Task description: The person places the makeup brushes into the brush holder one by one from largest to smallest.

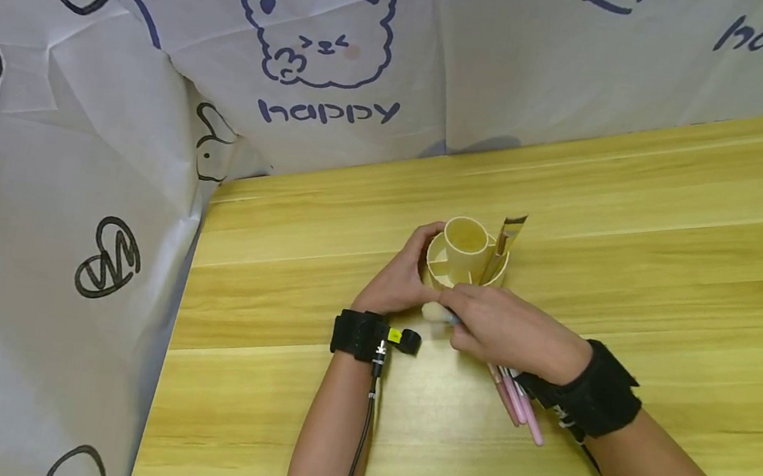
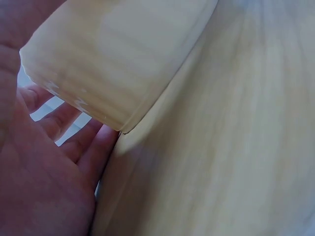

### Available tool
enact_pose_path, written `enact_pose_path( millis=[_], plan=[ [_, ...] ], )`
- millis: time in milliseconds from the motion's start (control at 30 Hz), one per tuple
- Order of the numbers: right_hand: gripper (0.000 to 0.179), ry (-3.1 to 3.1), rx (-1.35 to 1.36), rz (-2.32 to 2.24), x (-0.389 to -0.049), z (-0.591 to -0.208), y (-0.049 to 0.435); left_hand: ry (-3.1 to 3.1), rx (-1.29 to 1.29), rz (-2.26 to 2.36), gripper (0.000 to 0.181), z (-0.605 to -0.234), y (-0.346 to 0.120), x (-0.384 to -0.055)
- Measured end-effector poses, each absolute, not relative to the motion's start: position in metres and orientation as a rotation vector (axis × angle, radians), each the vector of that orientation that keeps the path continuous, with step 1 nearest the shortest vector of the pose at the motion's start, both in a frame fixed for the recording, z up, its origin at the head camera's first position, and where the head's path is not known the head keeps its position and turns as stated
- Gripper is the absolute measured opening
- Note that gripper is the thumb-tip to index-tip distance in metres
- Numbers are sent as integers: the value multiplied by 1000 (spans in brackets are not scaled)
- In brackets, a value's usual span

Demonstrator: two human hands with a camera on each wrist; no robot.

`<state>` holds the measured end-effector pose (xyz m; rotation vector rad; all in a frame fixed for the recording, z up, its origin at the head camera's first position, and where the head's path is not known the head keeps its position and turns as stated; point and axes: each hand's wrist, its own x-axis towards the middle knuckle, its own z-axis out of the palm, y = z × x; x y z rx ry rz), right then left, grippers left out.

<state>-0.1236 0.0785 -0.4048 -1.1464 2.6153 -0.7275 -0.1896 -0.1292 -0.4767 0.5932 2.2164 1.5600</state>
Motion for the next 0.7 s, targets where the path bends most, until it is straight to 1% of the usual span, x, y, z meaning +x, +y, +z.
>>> enact_pose_path(
  millis=[167,300,500,633,700],
  plan=[
    [38,2622,-1151,-731,-124,-403,79,2196,598,1585,99,-476,-129,-190],
    [30,2624,-1139,-749,-124,-402,80,2201,592,1596,100,-477,-129,-190],
    [24,2623,-1139,-787,-125,-399,83,2223,612,1564,111,-476,-130,-192],
    [15,2603,-1092,-837,-127,-394,86,2224,613,1536,128,-476,-133,-192],
    [12,2596,-1059,-866,-128,-391,89,2206,607,1537,129,-475,-133,-191]
  ],
)
